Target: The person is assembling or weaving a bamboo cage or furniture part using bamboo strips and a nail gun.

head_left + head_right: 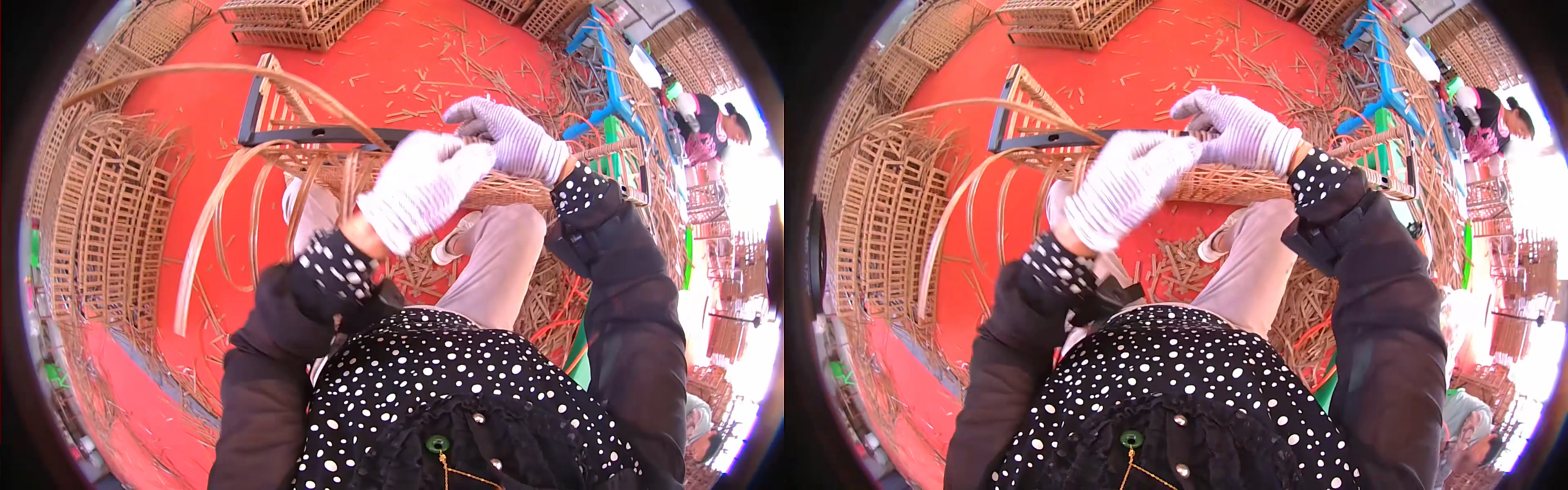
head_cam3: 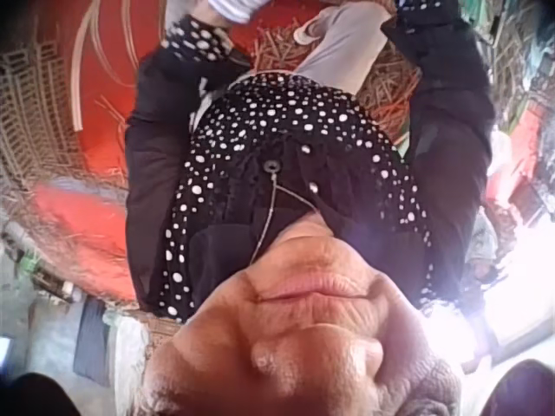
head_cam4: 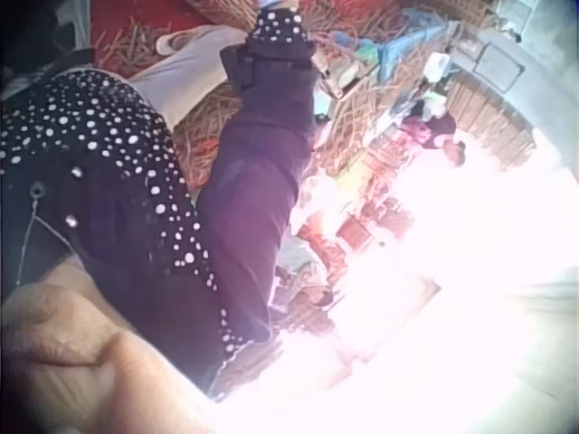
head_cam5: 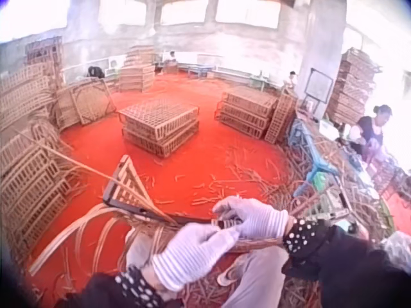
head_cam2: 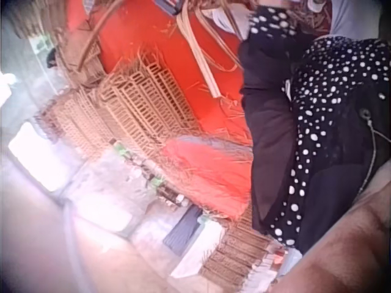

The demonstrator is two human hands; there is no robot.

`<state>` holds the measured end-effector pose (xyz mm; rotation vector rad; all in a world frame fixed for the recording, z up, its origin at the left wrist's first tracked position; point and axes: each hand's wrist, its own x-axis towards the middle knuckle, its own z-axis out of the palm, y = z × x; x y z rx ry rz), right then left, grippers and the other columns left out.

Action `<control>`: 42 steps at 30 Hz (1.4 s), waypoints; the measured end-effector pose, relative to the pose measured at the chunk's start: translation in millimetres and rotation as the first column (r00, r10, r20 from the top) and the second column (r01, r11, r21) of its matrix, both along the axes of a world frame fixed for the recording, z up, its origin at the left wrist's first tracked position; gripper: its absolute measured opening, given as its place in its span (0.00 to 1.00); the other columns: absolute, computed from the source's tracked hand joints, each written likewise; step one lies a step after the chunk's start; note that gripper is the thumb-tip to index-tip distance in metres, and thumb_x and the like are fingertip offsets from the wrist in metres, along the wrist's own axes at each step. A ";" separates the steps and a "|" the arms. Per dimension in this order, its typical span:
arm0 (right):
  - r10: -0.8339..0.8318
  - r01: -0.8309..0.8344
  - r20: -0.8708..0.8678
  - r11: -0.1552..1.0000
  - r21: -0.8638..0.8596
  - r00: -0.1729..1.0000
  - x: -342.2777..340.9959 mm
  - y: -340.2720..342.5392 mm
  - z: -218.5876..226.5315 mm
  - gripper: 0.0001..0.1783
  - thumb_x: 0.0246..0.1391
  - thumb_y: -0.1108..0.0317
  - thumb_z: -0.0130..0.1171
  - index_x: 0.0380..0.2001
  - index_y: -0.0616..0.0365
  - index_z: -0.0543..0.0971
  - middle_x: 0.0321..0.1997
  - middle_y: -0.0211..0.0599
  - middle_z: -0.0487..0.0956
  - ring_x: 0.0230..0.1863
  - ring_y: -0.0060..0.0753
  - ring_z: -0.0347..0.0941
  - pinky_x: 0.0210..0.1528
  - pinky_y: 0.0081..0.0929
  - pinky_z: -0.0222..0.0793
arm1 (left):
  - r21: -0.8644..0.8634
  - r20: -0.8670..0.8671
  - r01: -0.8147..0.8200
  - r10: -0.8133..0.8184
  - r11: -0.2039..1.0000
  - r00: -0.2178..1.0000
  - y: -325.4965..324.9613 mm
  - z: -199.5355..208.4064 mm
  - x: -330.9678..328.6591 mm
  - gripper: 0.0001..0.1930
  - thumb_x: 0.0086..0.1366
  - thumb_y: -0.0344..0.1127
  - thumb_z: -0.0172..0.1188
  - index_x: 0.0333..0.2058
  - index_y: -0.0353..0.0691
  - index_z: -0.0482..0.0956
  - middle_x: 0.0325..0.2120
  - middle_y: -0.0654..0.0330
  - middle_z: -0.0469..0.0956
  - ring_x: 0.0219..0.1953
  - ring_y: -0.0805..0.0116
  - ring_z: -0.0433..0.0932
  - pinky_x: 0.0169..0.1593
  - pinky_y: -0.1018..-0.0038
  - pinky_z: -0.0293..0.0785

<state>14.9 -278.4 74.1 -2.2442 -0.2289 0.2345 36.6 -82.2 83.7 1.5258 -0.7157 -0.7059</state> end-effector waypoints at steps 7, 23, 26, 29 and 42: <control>-0.360 0.391 0.286 0.919 -0.057 0.888 -32.3 25.6 -4.4 0.30 0.34 0.63 0.70 0.42 0.55 0.68 0.31 0.39 0.77 0.33 0.39 0.76 0.36 0.31 0.71 | 0.230 0.770 -0.049 -0.151 0.972 0.620 -44.0 17.9 76.7 0.15 0.51 0.44 0.59 0.22 0.36 0.78 0.11 0.59 0.69 0.17 0.72 0.66 0.22 0.73 0.63; -0.187 0.187 0.023 0.982 -0.032 0.982 -8.2 26.0 5.4 0.13 0.40 0.71 0.66 0.31 0.62 0.76 0.26 0.33 0.76 0.31 0.21 0.71 0.35 0.22 0.68 | -0.475 0.732 -0.165 0.492 0.864 0.472 0.6 -38.9 22.7 0.09 0.51 0.24 0.61 0.31 0.40 0.73 0.30 0.58 0.73 0.22 0.65 0.73 0.24 0.76 0.70; -0.121 0.132 -0.087 0.982 0.134 0.989 -1.1 10.5 0.4 0.14 0.40 0.72 0.65 0.32 0.64 0.75 0.27 0.32 0.76 0.31 0.21 0.71 0.36 0.21 0.68 | -0.310 0.742 -0.293 0.423 0.905 0.521 17.0 -71.7 -7.2 0.08 0.50 0.25 0.60 0.30 0.40 0.74 0.38 0.55 0.74 0.26 0.63 0.77 0.26 0.73 0.72; -0.110 0.138 -0.171 0.977 0.161 0.979 2.3 9.3 4.6 0.17 0.40 0.72 0.65 0.35 0.65 0.74 0.28 0.32 0.76 0.30 0.22 0.72 0.34 0.21 0.70 | -0.368 0.731 -0.333 0.492 0.868 0.473 15.5 -81.3 -16.2 0.09 0.48 0.27 0.61 0.31 0.42 0.75 0.42 0.57 0.73 0.26 0.60 0.77 0.27 0.71 0.73; -0.038 0.220 -0.458 0.910 0.352 0.888 5.3 12.1 3.5 0.22 0.38 0.74 0.65 0.40 0.64 0.71 0.33 0.34 0.76 0.31 0.22 0.72 0.32 0.19 0.70 | -0.340 0.288 -0.451 0.548 0.825 0.786 -17.4 -99.1 -42.9 0.05 0.54 0.31 0.59 0.31 0.41 0.75 0.35 0.57 0.74 0.27 0.68 0.76 0.30 0.72 0.72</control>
